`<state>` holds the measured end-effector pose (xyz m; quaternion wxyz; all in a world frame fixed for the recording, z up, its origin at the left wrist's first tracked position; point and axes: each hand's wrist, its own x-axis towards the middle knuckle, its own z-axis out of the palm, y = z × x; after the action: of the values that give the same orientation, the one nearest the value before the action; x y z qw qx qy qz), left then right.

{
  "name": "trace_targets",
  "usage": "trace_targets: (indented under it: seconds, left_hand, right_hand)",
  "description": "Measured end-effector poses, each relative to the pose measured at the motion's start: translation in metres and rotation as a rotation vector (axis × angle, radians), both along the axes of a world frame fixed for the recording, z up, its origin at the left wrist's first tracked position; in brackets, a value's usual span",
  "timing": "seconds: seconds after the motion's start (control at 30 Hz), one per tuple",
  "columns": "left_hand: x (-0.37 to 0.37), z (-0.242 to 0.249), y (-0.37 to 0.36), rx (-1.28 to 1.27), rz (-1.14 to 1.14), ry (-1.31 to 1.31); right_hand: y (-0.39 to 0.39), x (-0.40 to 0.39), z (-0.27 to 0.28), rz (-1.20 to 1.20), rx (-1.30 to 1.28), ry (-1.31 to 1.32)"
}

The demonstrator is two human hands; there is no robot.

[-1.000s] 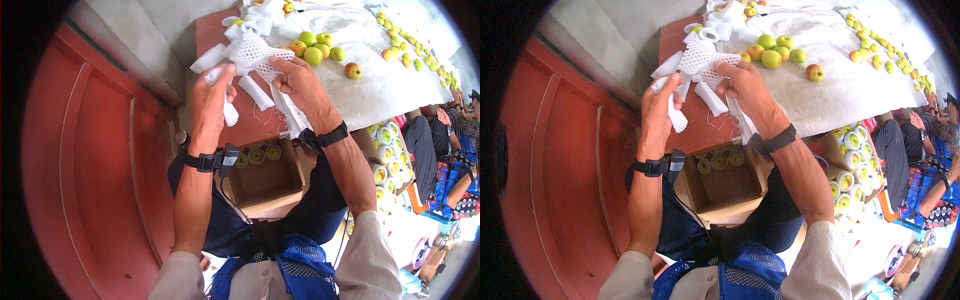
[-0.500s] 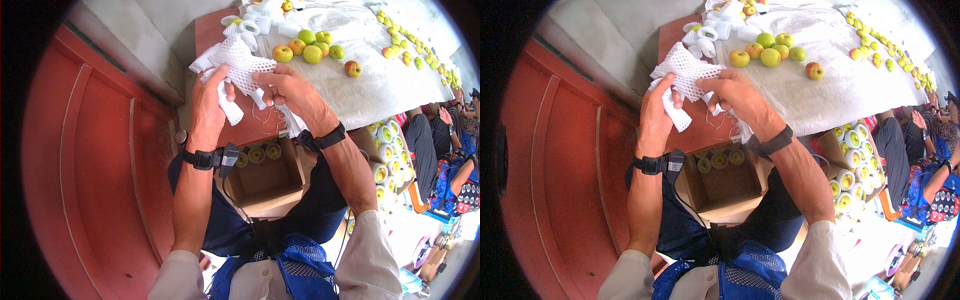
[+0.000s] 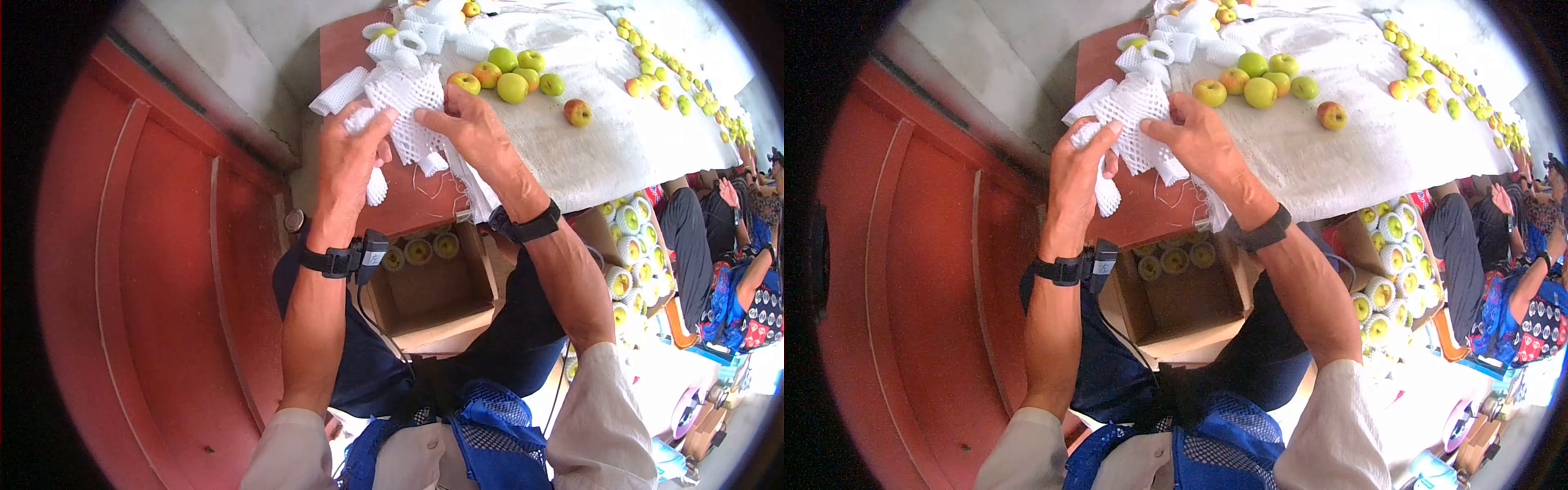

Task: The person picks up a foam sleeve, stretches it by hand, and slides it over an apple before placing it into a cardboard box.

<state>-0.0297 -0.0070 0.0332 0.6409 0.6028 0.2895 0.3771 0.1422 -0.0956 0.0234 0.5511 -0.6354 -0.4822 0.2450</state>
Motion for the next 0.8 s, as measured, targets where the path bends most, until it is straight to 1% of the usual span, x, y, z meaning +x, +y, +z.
trace_targets:
  seconds: [0.03, 0.07, 0.1, 0.13, 0.23, 0.3, 0.47, 0.53, 0.57, 0.73, 0.8]
  left_hand:
    - [0.001, 0.000, -0.002, 0.019, 0.005, 0.008]
    - [0.003, 0.000, -0.002, 0.019, 0.004, 0.008]
    - [0.004, -0.002, -0.003, 0.080, -0.001, 0.048]
    - [0.005, -0.003, -0.003, 0.140, -0.006, 0.087]
    - [0.007, -0.010, -0.001, 0.201, 0.013, 0.117]
    - [0.008, -0.011, -0.002, 0.205, 0.018, 0.117]
    - [0.009, -0.009, -0.004, 0.156, 0.054, 0.149]
    - [0.009, -0.013, -0.001, 0.157, 0.075, 0.018]
    - [0.008, -0.014, 0.001, 0.157, 0.075, 0.018]
    - [0.003, -0.005, -0.001, 0.055, -0.012, 0.002]
    - [0.001, -0.001, -0.002, 0.022, -0.035, -0.007]
  right_hand:
    - [0.001, -0.001, -0.003, -0.001, 0.000, -0.001]
    - [0.004, -0.002, -0.009, -0.068, 0.005, -0.045]
    - [0.006, -0.005, -0.011, -0.134, 0.011, -0.088]
    - [0.007, -0.005, -0.012, -0.134, 0.011, -0.088]
    - [0.005, -0.011, -0.014, -0.181, -0.009, -0.136]
    - [0.004, -0.019, -0.013, -0.305, 0.104, -0.313]
    - [0.002, -0.027, -0.013, -0.261, 0.131, -0.398]
    - [0.001, -0.029, -0.012, -0.239, 0.155, -0.410]
    - [-0.001, -0.029, -0.010, -0.224, 0.143, -0.408]
    - [-0.002, -0.029, -0.009, -0.200, 0.118, -0.425]
    - [0.001, -0.026, -0.014, -0.198, 0.144, -0.388]
